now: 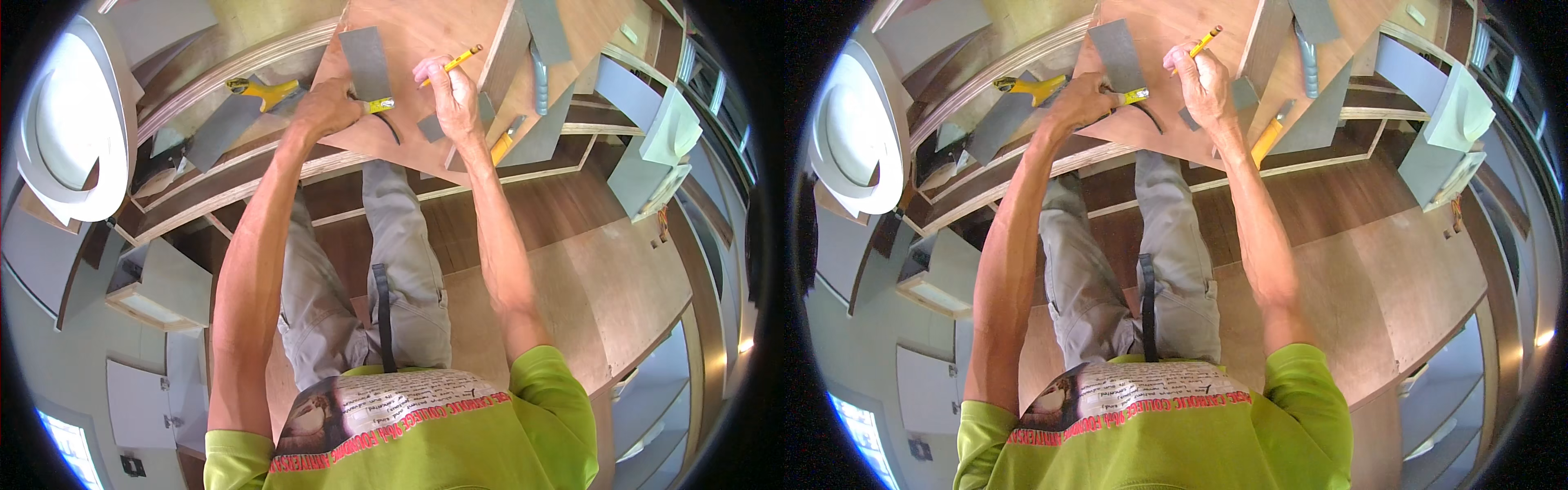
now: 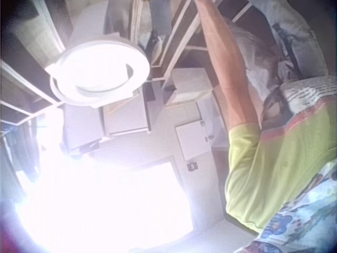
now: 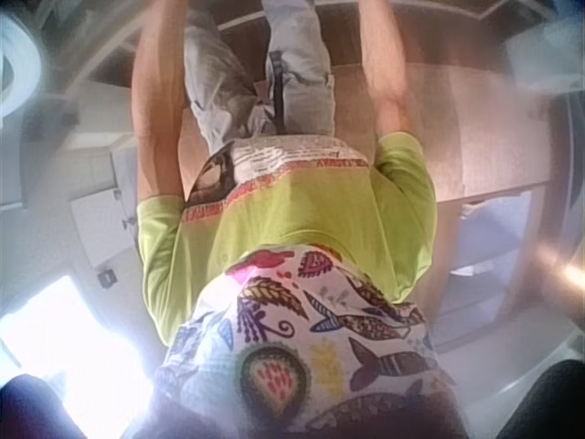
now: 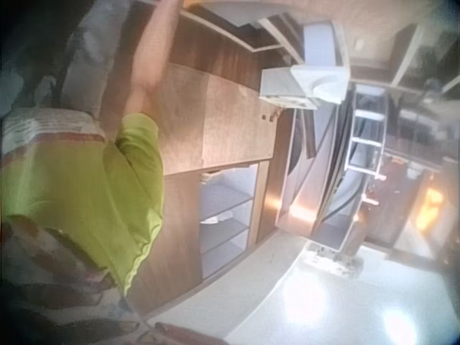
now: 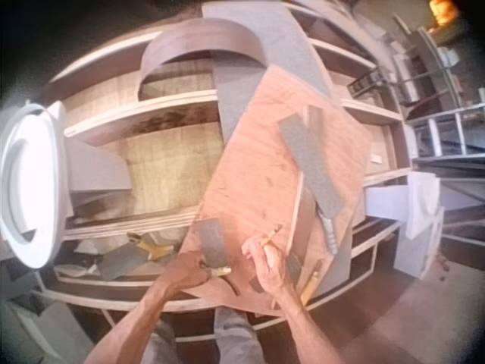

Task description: The person measures strips of laminate material using a tape measure and pencil, then cuts the pieces using a utility knife. The person then fits the cut pieces against a wooden frame in a renovation environment.

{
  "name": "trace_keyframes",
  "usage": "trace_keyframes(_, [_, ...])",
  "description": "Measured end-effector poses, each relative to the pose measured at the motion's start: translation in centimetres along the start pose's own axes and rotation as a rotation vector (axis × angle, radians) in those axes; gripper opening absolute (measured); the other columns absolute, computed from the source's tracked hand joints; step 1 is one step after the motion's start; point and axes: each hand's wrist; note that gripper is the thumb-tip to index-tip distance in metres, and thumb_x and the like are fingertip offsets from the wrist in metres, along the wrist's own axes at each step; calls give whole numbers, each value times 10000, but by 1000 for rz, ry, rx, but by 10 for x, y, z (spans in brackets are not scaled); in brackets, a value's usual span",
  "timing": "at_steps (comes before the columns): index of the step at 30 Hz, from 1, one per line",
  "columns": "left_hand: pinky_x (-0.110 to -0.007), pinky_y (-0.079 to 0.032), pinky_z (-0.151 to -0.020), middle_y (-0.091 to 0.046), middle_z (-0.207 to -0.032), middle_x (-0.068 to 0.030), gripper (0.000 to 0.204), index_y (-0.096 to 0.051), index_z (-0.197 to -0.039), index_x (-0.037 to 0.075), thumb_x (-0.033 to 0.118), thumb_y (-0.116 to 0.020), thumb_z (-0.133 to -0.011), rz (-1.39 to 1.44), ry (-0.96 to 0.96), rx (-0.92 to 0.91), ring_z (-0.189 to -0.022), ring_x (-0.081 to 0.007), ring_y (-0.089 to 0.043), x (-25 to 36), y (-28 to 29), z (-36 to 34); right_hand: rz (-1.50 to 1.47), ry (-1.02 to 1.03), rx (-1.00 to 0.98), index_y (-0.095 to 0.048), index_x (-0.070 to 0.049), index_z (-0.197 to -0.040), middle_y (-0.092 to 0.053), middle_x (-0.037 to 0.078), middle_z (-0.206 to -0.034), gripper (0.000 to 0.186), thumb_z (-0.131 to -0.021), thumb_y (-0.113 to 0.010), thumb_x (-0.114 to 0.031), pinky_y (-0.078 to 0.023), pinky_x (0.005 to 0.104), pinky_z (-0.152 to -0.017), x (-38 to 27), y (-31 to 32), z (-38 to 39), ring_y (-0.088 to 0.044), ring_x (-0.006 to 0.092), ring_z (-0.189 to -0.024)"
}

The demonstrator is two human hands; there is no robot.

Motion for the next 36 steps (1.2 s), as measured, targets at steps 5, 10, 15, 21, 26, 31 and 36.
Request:
trace_keyframes(5, [-394,-508,-770,-704,-852,-212,373,-690,-963,-48,288,-700,-800,19,-69,70,-814,-307,-681,7,0,10,129,-192,-86,-653,-18,-1109,-656,35,-913,279,-1029,-494,-233,-478,256,-775,-11,-6,-2,-593,91,-852])
trace_keyframes(10, [-391,-504,-740,-699,-829,-200,346,-687,-912,-47,288,-678,-823,-24,-84,42,-772,-300,-660,5,-3,10,245,-301,-166,-648,-11,-1008,-566,67,-670,301,-943,-635,-305,-439,323,-592,-11,-27,-9,-524,139,-621])
trace_keyframes(15, [-376,-506,-748,-698,-859,-195,362,-645,-1037,-47,261,-637,-846,-59,-202,108,-791,-268,-669,0,-9,19,25,-272,11,-622,-13,-887,-429,-23,-595,303,-932,-658,-311,-366,301,-506,-6,-21,-4,-409,86,-556])
trace_keyframes(21, [-322,-504,-771,-707,-888,-171,403,-542,-1261,21,213,-526,-907,179,-118,146,-835,-216,-680,-1,-14,56,19,-352,194,-582,-49,-771,-393,-50,-587,336,-925,-665,-336,-326,287,-485,-7,9,3,-360,68,-547])
trace_keyframes(26, [-326,-501,-719,-691,-797,-135,376,-587,-1193,10,304,-543,-964,283,-140,297,-779,-201,-663,11,-14,62,-72,-415,282,-598,-44,-791,-398,-46,-578,328,-925,-662,-336,-325,297,-482,-10,13,22,-361,73,-536])
trace_keyframes(31, [-344,-505,-675,-684,-775,-139,407,-640,-1080,-14,372,-576,-968,20,-352,522,-737,-208,-662,42,-7,23,-32,-419,333,-613,-44,-866,-458,-24,-626,331,-910,-687,-364,-347,301,-518,-9,7,43,-415,76,-587])
trace_keyframes(36, [-420,-509,-708,-690,-814,-177,366,-666,-1043,51,394,-586,-943,-169,-443,650,-753,-333,-672,79,3,-11,-25,-299,693,-529,-37,-1173,-554,48,-780,431,-973,-571,-416,-431,256,-583,-5,0,56,-514,87,-675])
Point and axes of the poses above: each hand's wrist, its own z-axis away from the middle knuckle, its own y-axis out of the back of the hand, x = y × z
